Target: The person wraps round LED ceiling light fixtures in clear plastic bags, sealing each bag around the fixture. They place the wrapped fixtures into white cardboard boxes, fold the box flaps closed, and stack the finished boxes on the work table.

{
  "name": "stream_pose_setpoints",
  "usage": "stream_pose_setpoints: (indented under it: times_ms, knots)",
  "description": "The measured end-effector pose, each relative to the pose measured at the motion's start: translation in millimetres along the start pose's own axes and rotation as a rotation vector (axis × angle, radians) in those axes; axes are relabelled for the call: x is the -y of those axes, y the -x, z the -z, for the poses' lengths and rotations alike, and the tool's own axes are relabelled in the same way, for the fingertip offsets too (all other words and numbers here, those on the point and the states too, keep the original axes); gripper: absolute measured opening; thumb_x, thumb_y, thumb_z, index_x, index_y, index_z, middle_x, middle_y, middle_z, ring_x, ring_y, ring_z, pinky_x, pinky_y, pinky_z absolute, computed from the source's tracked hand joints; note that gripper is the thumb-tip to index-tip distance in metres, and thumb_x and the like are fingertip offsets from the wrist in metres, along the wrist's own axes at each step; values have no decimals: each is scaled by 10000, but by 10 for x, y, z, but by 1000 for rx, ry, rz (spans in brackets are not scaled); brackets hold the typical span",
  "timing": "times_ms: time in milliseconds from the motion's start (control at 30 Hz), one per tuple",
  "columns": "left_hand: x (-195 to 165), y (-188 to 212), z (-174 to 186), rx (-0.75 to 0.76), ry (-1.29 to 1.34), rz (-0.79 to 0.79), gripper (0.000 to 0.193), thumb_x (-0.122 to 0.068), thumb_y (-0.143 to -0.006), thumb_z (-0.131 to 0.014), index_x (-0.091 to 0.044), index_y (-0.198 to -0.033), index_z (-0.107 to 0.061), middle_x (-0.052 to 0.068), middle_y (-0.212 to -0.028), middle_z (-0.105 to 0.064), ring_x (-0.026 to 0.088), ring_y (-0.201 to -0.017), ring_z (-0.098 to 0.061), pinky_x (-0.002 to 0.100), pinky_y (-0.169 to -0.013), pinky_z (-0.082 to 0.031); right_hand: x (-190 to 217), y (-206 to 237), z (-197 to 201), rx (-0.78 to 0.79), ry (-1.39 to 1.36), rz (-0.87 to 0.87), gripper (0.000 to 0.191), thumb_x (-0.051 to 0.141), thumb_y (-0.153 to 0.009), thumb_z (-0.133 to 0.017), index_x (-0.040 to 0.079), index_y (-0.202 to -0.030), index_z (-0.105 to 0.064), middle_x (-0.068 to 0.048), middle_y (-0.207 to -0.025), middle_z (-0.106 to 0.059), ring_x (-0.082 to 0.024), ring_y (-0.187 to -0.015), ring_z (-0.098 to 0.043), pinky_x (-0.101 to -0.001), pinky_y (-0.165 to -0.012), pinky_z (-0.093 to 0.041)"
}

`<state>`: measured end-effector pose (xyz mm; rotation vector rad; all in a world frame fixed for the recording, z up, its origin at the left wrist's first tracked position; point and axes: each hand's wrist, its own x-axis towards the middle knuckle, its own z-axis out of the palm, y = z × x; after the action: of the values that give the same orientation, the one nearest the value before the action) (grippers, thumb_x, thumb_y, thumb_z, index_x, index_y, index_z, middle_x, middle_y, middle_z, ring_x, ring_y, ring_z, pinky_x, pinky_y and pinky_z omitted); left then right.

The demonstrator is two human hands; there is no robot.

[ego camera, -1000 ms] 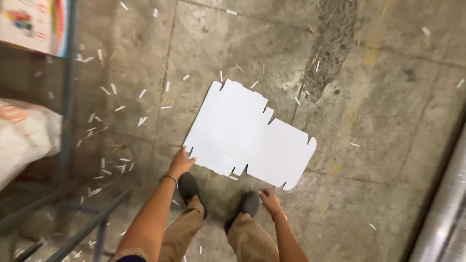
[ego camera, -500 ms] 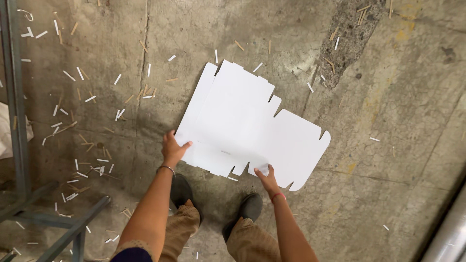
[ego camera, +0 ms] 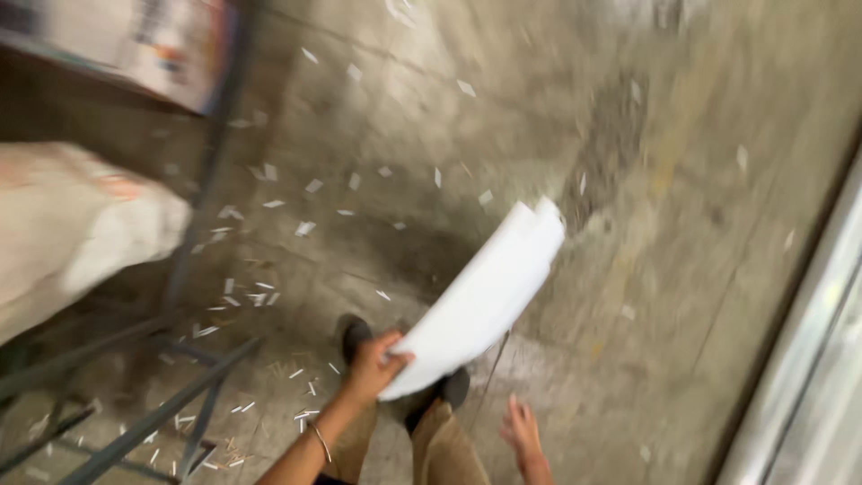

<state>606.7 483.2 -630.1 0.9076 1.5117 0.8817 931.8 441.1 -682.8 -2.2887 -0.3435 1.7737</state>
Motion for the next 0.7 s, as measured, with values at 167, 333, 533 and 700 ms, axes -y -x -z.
stream_pose_setpoints:
  times_ms: [167, 333, 533, 700]
  knots:
    - [-2260, 1101, 526, 56, -273, -30, 257, -300, -863, -774, -123, -1043, -723, 106, -930, -728, 292, -869, -706, 407, -748, -543, 1157, 1296, 140, 37, 100, 49, 666, 547, -945, -587, 93, -1429, -528, -102, -1337, -623, -287, -1158, -621, -451, -874, -576]
    - [-4268, 2149, 1105, -43, -433, -574, 242, -239, -897, -736, -194, -1135, -721, 55, -939, -718, 276, -927, -671, 415, -833, -505, 2445, 2617, 142, 158, 214, 239, 680, 545, -963, -573, 70, -1446, -519, -125, -1342, -617, -296, -1135, -624, -449, -852, -575]
    - [-5422, 3304, 1608, -90, -819, -958, 390, -68, -768, -641, -236, -1115, -700, -123, -1056, -718, 116, -1054, -623, 327, -951, -448, 2926, 4025, 20, 389, 230, 527, 697, 543, -985, -558, 42, -1467, -508, -153, -1349, -610, -306, -1108, -627, -447, -826, -574]
    - [-5465, 3728, 2080, -197, -909, -1219, 135, -228, -921, -575, -216, -1036, -645, -140, -1095, -668, 100, -1104, -592, 296, -1066, -407, 3319, 4800, -541, 657, 130, 684, 712, 542, -1002, -544, 19, -1484, -499, -177, -1354, -604, -315, -1085, -630, -445, -804, -574]
